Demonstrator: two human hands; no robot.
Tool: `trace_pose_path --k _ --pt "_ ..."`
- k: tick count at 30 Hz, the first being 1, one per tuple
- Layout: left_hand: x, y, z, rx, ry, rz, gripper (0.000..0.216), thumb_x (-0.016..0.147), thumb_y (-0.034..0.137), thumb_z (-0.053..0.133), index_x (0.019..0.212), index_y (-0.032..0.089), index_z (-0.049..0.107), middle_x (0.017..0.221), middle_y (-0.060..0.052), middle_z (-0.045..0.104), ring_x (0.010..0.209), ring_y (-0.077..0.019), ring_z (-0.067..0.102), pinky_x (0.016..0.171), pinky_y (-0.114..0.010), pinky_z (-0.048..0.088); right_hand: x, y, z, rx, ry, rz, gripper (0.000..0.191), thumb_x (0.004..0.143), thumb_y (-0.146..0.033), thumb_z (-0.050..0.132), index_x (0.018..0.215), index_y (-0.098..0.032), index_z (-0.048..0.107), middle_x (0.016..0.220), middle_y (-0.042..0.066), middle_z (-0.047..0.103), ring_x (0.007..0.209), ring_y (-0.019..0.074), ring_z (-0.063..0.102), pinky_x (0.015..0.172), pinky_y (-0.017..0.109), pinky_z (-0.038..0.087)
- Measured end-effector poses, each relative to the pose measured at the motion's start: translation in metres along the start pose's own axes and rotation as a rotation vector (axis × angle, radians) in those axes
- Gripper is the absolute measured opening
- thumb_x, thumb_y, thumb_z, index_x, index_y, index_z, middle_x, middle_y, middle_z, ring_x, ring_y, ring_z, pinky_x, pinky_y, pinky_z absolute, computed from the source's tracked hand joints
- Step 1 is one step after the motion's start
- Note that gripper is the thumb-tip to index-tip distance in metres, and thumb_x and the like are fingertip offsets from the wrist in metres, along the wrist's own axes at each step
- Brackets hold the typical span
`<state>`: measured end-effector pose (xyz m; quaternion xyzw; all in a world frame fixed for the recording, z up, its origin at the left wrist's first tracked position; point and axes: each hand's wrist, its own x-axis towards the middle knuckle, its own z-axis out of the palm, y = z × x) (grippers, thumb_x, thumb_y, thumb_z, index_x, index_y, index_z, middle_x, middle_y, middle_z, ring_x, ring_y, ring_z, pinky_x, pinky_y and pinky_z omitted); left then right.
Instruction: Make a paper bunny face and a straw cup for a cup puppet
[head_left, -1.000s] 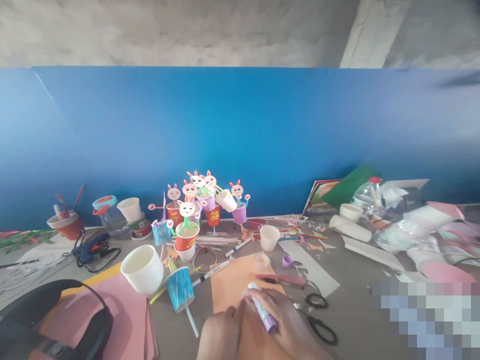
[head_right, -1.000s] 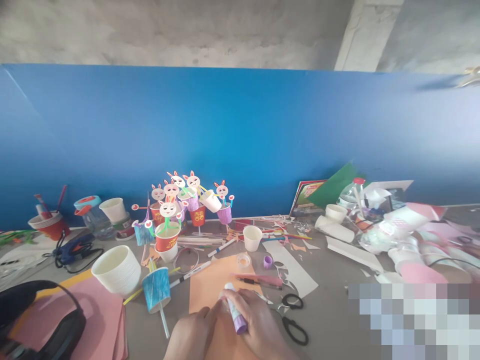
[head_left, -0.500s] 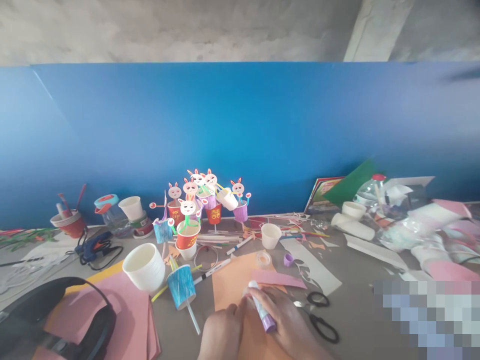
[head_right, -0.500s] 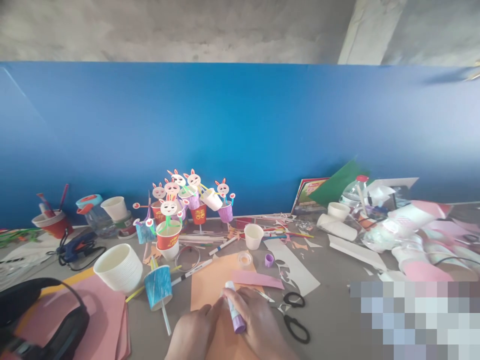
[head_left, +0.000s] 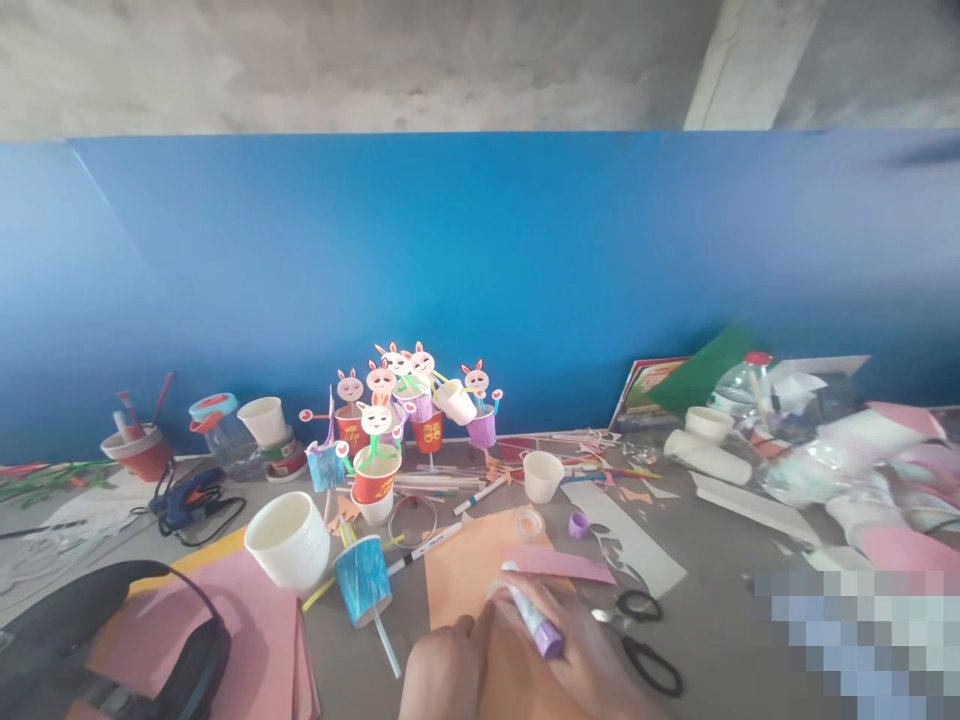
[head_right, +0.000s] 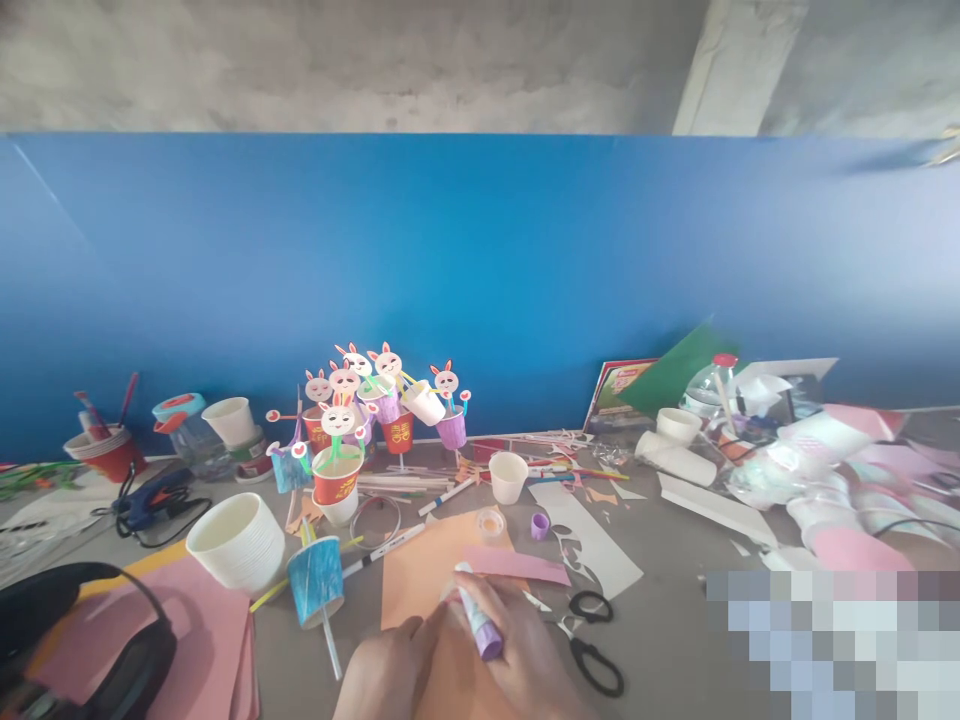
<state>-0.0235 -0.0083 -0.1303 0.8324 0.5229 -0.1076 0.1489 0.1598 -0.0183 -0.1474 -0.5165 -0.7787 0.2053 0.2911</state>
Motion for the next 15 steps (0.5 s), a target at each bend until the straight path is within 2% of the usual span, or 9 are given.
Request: trace_pose_path --k 6,10,15 --pt "-0.001 0.000 -0.001 -0.022 0.005 -0.006 0.063 0.088 -0.002 0.039 0.147 0.018 0.043 0.104 -0.018 0.074 0.090 -0.0361 0.074 0.070 -0.042 0.058 0.000 -0.002 -0.001 0.001 0.012 -0.041 0.039 0.091 -0.021 0.053 0.129 -0.029 0.060 0.106 0.007 0.075 0.103 0.0254 0.069 0.087 0.035 0.057" --pt "-0.003 -0.001 -0.005 -0.108 0.004 -0.033 0.054 0.093 0.006 0.038 0.145 0.018 0.047 0.109 -0.016 0.074 0.095 -0.0350 0.073 0.076 -0.043 0.057 -0.003 0.005 0.001 0.121 0.033 0.029 0.036 0.096 -0.030 0.051 0.132 -0.029 0.058 0.114 0.007 0.075 0.107 0.0237 0.070 0.090 0.033 0.057" --pt "-0.004 -0.004 -0.001 -0.187 0.051 -0.042 0.050 0.094 0.011 0.039 0.142 0.020 0.049 0.107 -0.013 0.076 0.096 -0.0304 0.073 0.076 -0.036 0.054 -0.005 0.010 0.001 0.200 0.050 0.063 0.040 0.098 -0.039 0.050 0.136 -0.028 0.054 0.122 0.009 0.073 0.113 0.0242 0.068 0.096 0.034 0.055"
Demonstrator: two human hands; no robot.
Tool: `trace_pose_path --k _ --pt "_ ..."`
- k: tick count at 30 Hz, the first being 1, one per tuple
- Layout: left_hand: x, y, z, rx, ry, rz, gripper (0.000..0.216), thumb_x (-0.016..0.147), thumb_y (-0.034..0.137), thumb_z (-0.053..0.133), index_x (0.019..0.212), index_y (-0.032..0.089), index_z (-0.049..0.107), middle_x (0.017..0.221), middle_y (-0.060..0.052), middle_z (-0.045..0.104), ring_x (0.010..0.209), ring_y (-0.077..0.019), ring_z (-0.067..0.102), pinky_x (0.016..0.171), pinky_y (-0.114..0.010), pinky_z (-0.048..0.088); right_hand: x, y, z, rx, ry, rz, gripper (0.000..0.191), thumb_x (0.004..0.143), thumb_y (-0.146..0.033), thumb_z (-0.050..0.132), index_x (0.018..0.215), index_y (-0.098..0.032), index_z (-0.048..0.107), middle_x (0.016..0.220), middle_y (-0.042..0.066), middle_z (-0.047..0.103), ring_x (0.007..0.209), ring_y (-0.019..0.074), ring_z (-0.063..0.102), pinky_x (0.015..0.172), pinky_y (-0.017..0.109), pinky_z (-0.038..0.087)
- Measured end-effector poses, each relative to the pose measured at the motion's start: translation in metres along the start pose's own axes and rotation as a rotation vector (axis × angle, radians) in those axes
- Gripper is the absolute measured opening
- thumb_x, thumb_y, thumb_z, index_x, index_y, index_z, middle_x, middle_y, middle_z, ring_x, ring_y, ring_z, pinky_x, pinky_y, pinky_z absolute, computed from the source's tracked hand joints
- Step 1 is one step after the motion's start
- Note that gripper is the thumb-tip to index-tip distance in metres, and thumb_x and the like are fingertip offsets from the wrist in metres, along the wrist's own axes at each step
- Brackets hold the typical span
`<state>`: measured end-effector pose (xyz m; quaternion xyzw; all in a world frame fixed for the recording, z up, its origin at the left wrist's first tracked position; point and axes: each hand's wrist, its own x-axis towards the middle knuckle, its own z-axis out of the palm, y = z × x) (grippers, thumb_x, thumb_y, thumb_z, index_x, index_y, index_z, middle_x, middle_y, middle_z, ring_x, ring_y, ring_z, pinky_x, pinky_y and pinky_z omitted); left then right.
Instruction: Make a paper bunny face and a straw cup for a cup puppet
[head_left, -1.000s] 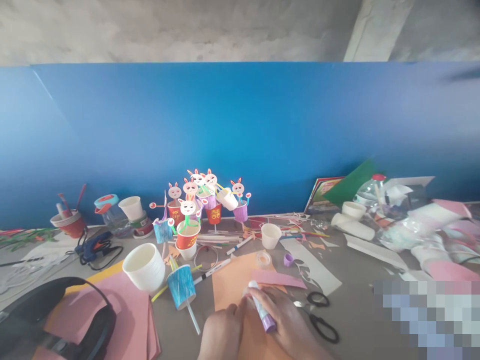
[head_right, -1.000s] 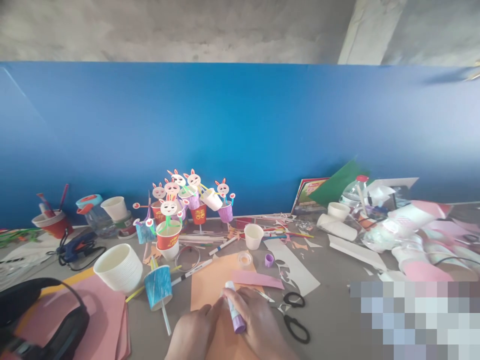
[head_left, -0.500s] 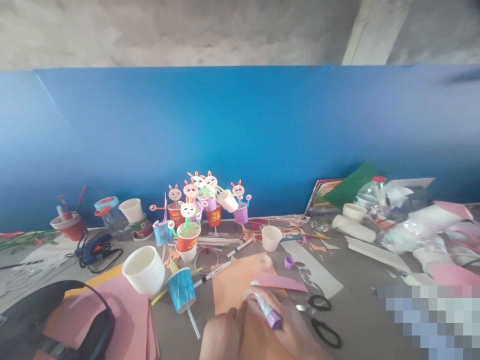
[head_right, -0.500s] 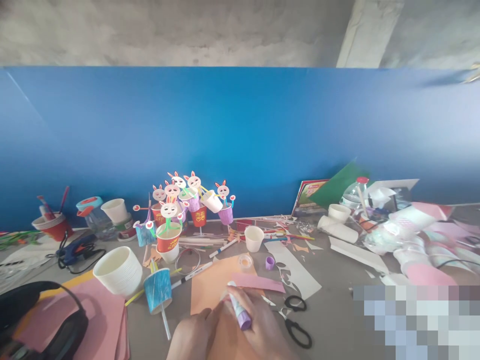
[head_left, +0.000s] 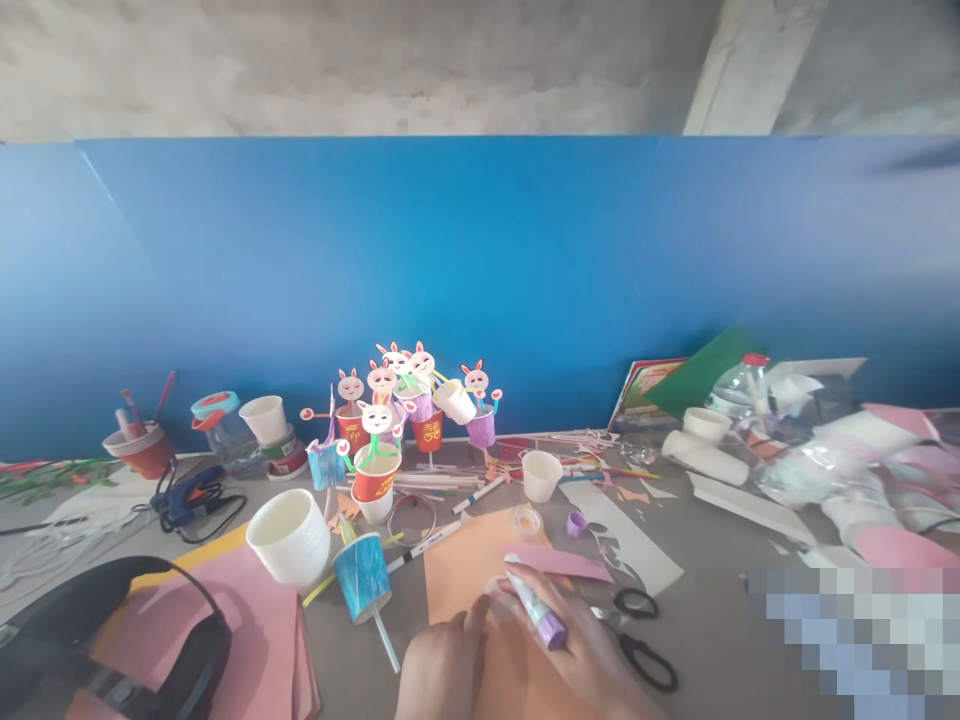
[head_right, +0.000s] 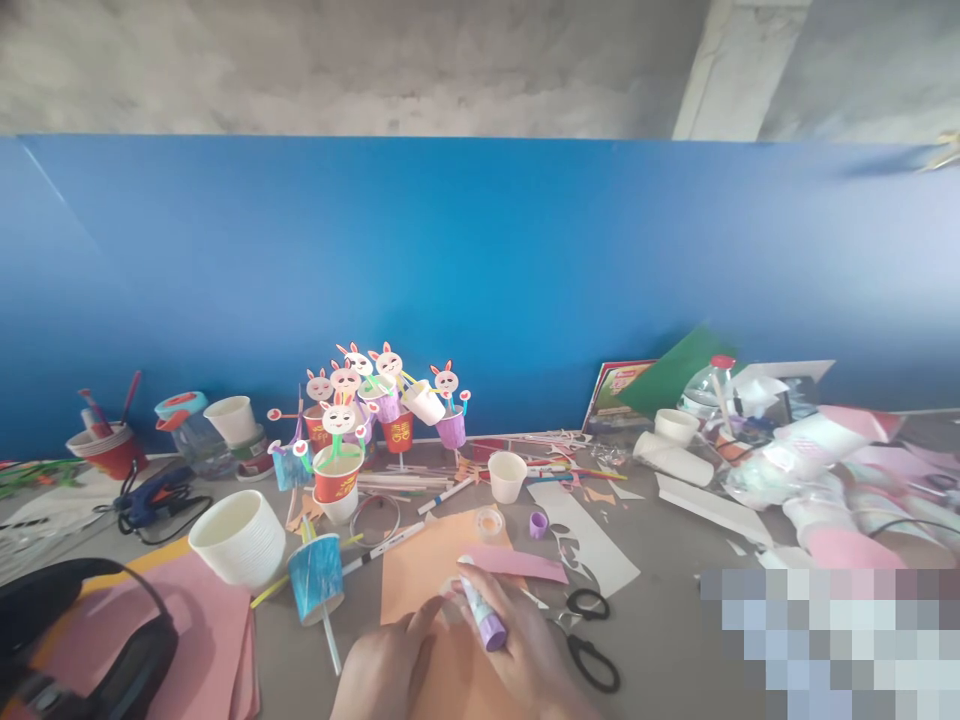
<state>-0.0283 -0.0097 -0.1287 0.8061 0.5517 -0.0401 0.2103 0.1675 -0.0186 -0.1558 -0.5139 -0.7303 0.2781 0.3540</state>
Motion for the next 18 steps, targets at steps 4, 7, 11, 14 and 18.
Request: trace_pose_path --k 4,7,11,14,18 --pt "0.002 -0.010 0.016 -0.096 0.079 0.006 0.046 0.092 0.013 0.039 0.134 0.020 0.055 0.106 -0.013 0.075 0.093 -0.0307 0.072 0.073 -0.035 0.050 -0.001 0.005 0.004 0.003 0.080 -0.020 0.039 0.099 -0.038 0.048 0.136 -0.027 0.053 0.116 0.010 0.075 0.108 0.0243 0.070 0.093 0.035 0.057" --pt "0.004 -0.019 0.023 -0.351 0.247 0.049 0.033 0.093 0.021 0.038 0.116 0.021 0.062 0.090 -0.009 0.074 0.084 -0.0264 0.071 0.070 -0.031 0.045 -0.003 0.016 0.007 0.014 0.192 -0.071 0.039 0.098 -0.034 0.050 0.136 -0.026 0.052 0.113 0.009 0.075 0.106 0.0238 0.071 0.093 0.034 0.057" --pt "0.004 -0.024 0.015 -1.101 0.147 -0.010 0.035 0.091 0.046 0.044 0.101 0.019 0.064 0.063 0.001 0.055 0.056 -0.0170 0.056 0.050 -0.025 0.033 -0.007 0.029 0.007 0.085 0.249 -0.083 0.042 0.099 -0.030 0.050 0.140 -0.026 0.049 0.113 0.009 0.074 0.105 0.0242 0.070 0.092 0.034 0.057" --pt "0.003 -0.024 0.002 -1.717 -0.042 -0.077 0.044 0.090 0.050 0.044 0.106 0.015 0.066 0.080 -0.006 0.064 0.071 -0.0174 0.065 0.055 -0.024 0.042 -0.007 0.027 0.006 0.154 0.223 -0.098 0.045 0.099 -0.028 0.047 0.144 -0.026 0.045 0.111 0.009 0.074 0.097 0.0239 0.072 0.086 0.033 0.059" --pt "0.004 -0.023 -0.003 -2.011 -0.186 -0.056 0.045 0.090 0.046 0.042 0.100 0.012 0.069 0.108 -0.018 0.071 0.109 -0.0248 0.068 0.098 -0.037 0.047 -0.004 0.005 0.006 0.096 0.256 -0.153 0.039 0.098 -0.025 0.051 0.136 -0.028 0.050 0.110 0.008 0.073 0.095 0.0219 0.072 0.085 0.030 0.058"
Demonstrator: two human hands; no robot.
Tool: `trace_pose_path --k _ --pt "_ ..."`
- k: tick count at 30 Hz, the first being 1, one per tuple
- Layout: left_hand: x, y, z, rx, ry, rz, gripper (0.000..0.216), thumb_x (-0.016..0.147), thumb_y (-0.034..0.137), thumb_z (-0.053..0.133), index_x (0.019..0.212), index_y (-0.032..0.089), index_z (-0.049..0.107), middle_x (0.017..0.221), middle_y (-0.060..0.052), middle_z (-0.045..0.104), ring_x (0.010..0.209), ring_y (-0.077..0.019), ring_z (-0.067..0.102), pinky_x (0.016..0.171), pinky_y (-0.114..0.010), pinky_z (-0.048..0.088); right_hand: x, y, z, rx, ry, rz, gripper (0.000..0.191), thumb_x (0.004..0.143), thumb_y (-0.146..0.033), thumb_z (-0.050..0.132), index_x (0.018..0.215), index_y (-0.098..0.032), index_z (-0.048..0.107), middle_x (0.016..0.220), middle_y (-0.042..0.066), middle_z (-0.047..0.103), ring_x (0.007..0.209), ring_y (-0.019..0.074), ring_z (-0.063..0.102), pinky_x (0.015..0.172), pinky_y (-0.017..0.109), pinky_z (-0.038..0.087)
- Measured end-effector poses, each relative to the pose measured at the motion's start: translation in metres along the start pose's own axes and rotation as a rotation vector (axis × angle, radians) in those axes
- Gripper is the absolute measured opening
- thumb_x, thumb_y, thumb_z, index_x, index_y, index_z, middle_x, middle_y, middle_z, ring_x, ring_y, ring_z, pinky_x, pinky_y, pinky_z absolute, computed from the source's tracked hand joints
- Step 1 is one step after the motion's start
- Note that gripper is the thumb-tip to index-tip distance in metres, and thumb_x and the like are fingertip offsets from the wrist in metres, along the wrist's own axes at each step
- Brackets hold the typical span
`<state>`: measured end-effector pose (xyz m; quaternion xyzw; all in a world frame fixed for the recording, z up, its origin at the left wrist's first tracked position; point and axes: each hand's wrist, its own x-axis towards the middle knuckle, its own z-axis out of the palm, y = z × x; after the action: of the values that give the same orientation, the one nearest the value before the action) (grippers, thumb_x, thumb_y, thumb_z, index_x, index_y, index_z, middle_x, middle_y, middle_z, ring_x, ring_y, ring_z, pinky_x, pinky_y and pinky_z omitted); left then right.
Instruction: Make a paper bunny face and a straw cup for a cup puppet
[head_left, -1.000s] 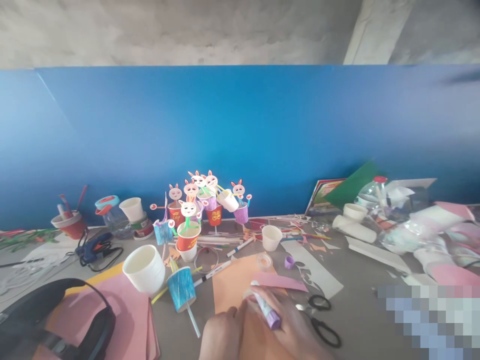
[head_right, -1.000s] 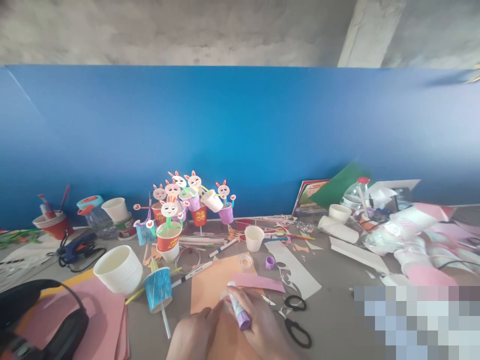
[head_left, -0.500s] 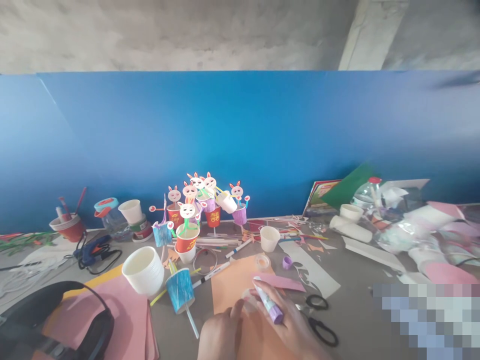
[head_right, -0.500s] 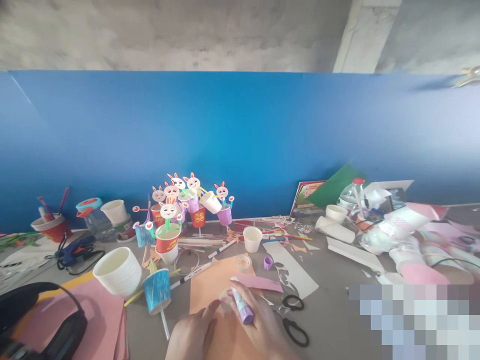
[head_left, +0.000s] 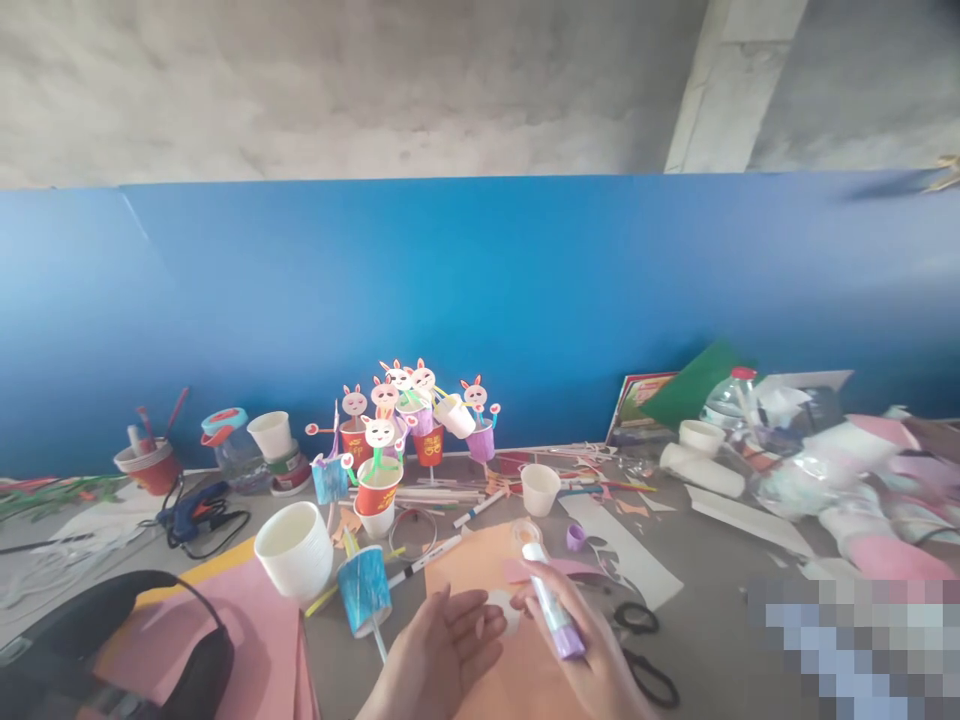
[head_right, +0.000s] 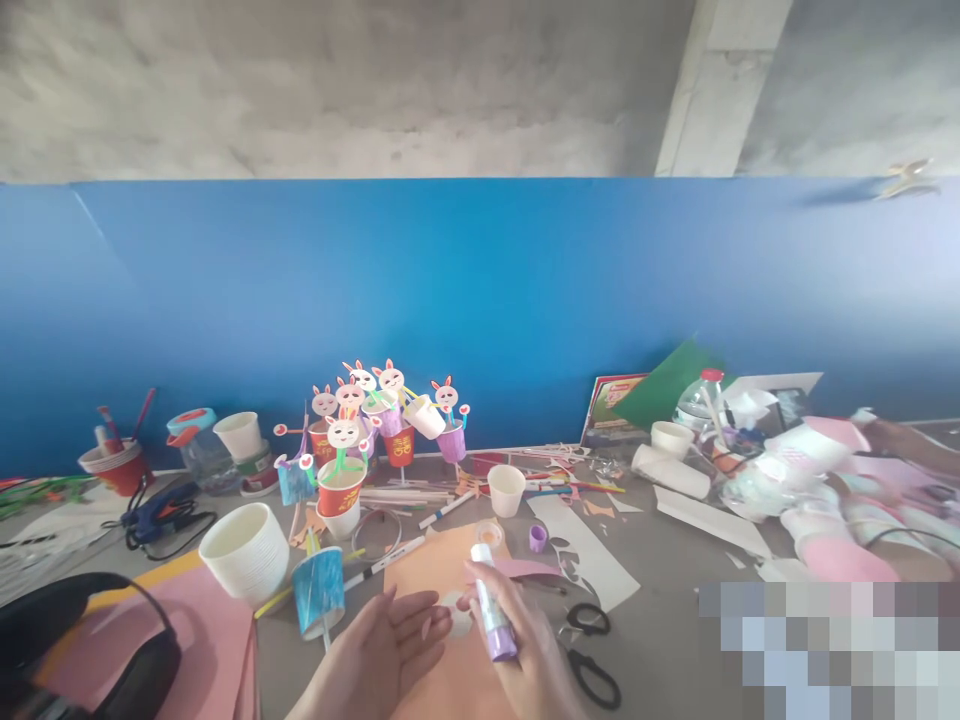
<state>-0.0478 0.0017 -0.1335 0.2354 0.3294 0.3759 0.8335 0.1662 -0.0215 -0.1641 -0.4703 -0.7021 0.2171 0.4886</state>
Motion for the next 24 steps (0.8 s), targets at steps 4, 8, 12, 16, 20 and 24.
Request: trace_pose_path --k 4,8,12,16,20,24 --pt "0.008 -0.010 -0.001 0.047 -0.086 0.053 0.046 0.082 0.048 0.051 0.105 0.011 0.068 0.120 -0.020 0.070 0.115 -0.0273 0.065 0.108 -0.042 0.041 0.004 -0.026 0.007 -0.163 -0.033 -0.110 0.046 0.090 -0.015 0.057 0.132 -0.031 0.052 0.104 0.005 0.073 0.091 0.0210 0.071 0.081 0.027 0.058" --pt "0.016 -0.021 0.000 0.169 -0.125 0.064 0.064 0.075 0.060 0.054 0.115 0.011 0.062 0.128 -0.022 0.065 0.120 -0.0307 0.062 0.108 -0.044 0.041 0.005 -0.036 0.011 -0.282 -0.089 -0.143 0.071 0.071 0.002 0.049 0.134 -0.032 0.051 0.106 0.004 0.072 0.093 0.0234 0.070 0.077 0.030 0.058" --pt "0.023 -0.030 -0.005 0.203 -0.139 0.106 0.073 0.073 0.066 0.057 0.128 0.018 0.053 0.131 -0.019 0.062 0.119 -0.0304 0.062 0.105 -0.045 0.042 0.004 -0.032 0.011 -0.313 -0.119 -0.140 0.079 0.064 0.004 0.047 0.136 -0.032 0.050 0.114 0.005 0.072 0.099 0.0252 0.068 0.081 0.033 0.057" --pt "0.027 -0.037 -0.011 0.239 -0.070 0.148 0.074 0.070 0.069 0.060 0.128 0.023 0.052 0.132 -0.017 0.059 0.112 -0.0303 0.065 0.100 -0.047 0.046 0.002 -0.028 0.011 -0.279 -0.110 -0.078 0.079 0.064 0.003 0.047 0.134 -0.032 0.054 0.117 0.004 0.072 0.102 0.0247 0.068 0.084 0.032 0.058" --pt "0.020 -0.037 -0.007 0.206 -0.044 0.165 0.061 0.065 0.053 0.078 0.116 0.023 0.060 0.124 -0.012 0.063 0.106 -0.0284 0.067 0.095 -0.042 0.047 0.000 -0.028 0.012 -0.144 -0.031 -0.011 0.062 0.076 -0.003 0.053 0.130 -0.034 0.055 0.106 0.002 0.074 0.092 0.0207 0.072 0.080 0.028 0.060" --pt "0.015 -0.037 -0.001 0.251 -0.039 0.112 0.044 0.067 0.056 0.080 0.084 0.018 0.065 0.079 -0.003 0.068 0.069 -0.0143 0.064 0.062 -0.024 0.044 0.001 -0.032 0.012 0.037 0.053 0.035 0.041 0.092 -0.022 0.056 0.131 -0.031 0.049 0.088 0.000 0.072 0.079 0.0176 0.073 0.077 0.025 0.061"
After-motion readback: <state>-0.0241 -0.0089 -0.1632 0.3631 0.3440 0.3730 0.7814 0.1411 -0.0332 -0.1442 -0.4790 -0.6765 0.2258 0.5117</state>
